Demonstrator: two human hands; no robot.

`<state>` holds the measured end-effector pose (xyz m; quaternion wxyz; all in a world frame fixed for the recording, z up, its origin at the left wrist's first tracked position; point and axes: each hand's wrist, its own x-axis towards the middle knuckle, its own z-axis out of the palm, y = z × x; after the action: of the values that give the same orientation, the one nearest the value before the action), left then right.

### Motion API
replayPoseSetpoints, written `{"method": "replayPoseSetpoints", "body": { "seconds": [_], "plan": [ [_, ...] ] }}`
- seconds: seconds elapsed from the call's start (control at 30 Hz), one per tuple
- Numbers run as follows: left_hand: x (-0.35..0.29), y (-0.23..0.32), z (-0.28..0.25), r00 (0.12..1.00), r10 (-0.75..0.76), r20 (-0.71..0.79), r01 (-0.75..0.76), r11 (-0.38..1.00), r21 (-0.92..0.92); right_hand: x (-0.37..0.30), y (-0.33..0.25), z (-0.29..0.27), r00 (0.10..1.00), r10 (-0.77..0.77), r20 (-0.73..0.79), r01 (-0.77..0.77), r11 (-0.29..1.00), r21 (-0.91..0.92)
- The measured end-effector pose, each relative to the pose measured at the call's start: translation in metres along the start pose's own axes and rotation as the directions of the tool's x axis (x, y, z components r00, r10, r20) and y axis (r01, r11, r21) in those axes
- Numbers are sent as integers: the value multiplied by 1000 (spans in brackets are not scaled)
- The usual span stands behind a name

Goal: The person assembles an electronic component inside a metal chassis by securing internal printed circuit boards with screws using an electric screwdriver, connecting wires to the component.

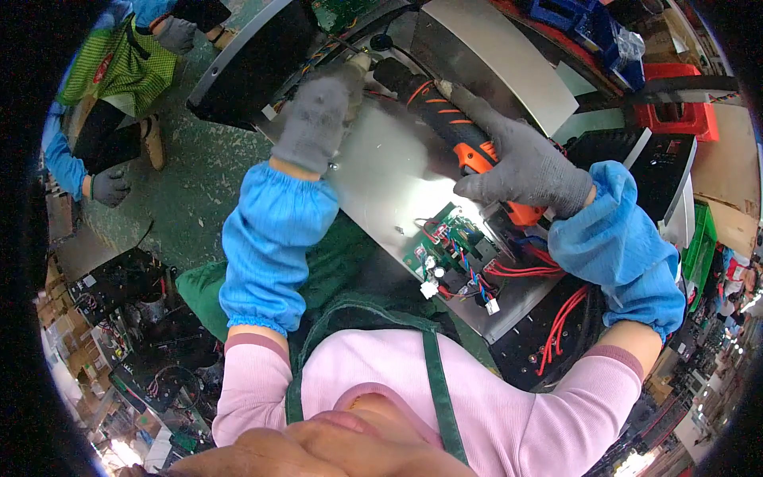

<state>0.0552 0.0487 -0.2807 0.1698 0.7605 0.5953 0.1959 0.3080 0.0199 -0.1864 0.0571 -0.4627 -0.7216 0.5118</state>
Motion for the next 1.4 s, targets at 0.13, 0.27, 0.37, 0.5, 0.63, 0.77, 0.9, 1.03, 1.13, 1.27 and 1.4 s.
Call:
{"method": "replayPoseSetpoints", "body": {
  "seconds": [0.13, 0.27, 0.37, 0.5, 0.63, 0.77, 0.9, 1.03, 1.13, 1.27, 1.4],
  "plan": [
    [2, -5, 8, 981, 23, -193, -79, 955, -287, 1, -8, 0, 992, 121, 46, -123, 991, 55],
    [-9, 23, -50, 851, -4, -526, -115, 974, -193, 5, -4, -2, 994, 108, 17, -109, 993, 43],
    [-18, 12, -129, 690, 230, -687, 56, 929, 367, 1, -10, 0, 992, 124, 26, -125, 990, 59],
    [1, -27, -147, 978, 38, -203, 56, 897, 439, 7, -16, -7, 957, 259, 130, -269, 961, 66],
    [4, -44, -148, 964, 228, -140, -135, 867, 481, 10, -17, -1, 987, 159, 27, -155, 982, -113],
    [8, -44, -148, 971, 207, -115, -139, 892, 430, 13, -16, -1, 988, 150, 20, -145, 977, -159],
    [10, -48, -146, 968, 221, -122, -157, 905, 396, 16, -17, -2, 993, 113, 19, -107, 974, -199],
    [12, -42, -150, 966, 216, -144, -153, 921, 358, 15, -15, -2, 994, 106, 13, -102, 978, -180],
    [14, -44, -148, 972, 190, -140, -118, 906, 407, 13, -12, -5, 996, -90, -12, 86, 970, -226],
    [17, -41, -147, 990, 91, -106, -27, 869, 493, -1, -34, -17, 993, 89, 77, -75, 981, -177],
    [20, -33, -151, 996, 50, -77, -13, 908, 419, -46, -86, -27, 945, 291, 152, -247, 935, -255]
  ]
}}
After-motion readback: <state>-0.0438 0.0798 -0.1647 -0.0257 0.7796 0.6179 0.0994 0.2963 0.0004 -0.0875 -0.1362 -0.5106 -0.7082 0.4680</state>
